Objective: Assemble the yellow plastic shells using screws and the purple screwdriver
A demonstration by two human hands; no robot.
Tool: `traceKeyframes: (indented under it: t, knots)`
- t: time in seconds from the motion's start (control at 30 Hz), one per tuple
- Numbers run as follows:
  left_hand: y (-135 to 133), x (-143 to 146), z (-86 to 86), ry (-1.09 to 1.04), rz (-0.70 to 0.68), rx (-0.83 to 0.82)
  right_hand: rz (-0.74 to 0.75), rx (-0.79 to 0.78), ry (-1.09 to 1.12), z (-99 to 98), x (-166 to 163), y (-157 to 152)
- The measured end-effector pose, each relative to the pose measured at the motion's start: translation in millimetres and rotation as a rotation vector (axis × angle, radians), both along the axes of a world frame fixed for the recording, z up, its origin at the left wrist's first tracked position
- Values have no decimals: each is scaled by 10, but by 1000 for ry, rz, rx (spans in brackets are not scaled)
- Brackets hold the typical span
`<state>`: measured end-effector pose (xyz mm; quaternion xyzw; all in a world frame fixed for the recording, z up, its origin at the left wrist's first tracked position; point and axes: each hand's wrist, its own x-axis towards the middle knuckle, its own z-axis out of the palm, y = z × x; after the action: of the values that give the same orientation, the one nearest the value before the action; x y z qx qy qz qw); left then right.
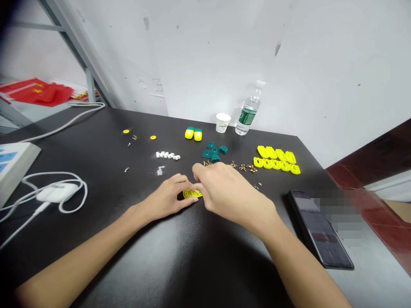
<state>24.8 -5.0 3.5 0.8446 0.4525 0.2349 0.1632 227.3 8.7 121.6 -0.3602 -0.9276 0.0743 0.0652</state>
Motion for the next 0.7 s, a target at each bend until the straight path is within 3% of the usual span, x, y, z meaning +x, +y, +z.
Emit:
traceKeyframes:
  t: [0.23,0.4,0.53,0.7]
  knots:
    - [3,-1,-9,20,-15,-1,-251,187,265,222,241,101]
    - [-11,0,-18,-9,-20,4,-418,279,383,262,336,163]
    - [-16,-1,-29,-19,-15,24,-481,274,316,261,410,242]
    - [-19,3,-26,-14,-8,19,-580,240,74,191,585,434]
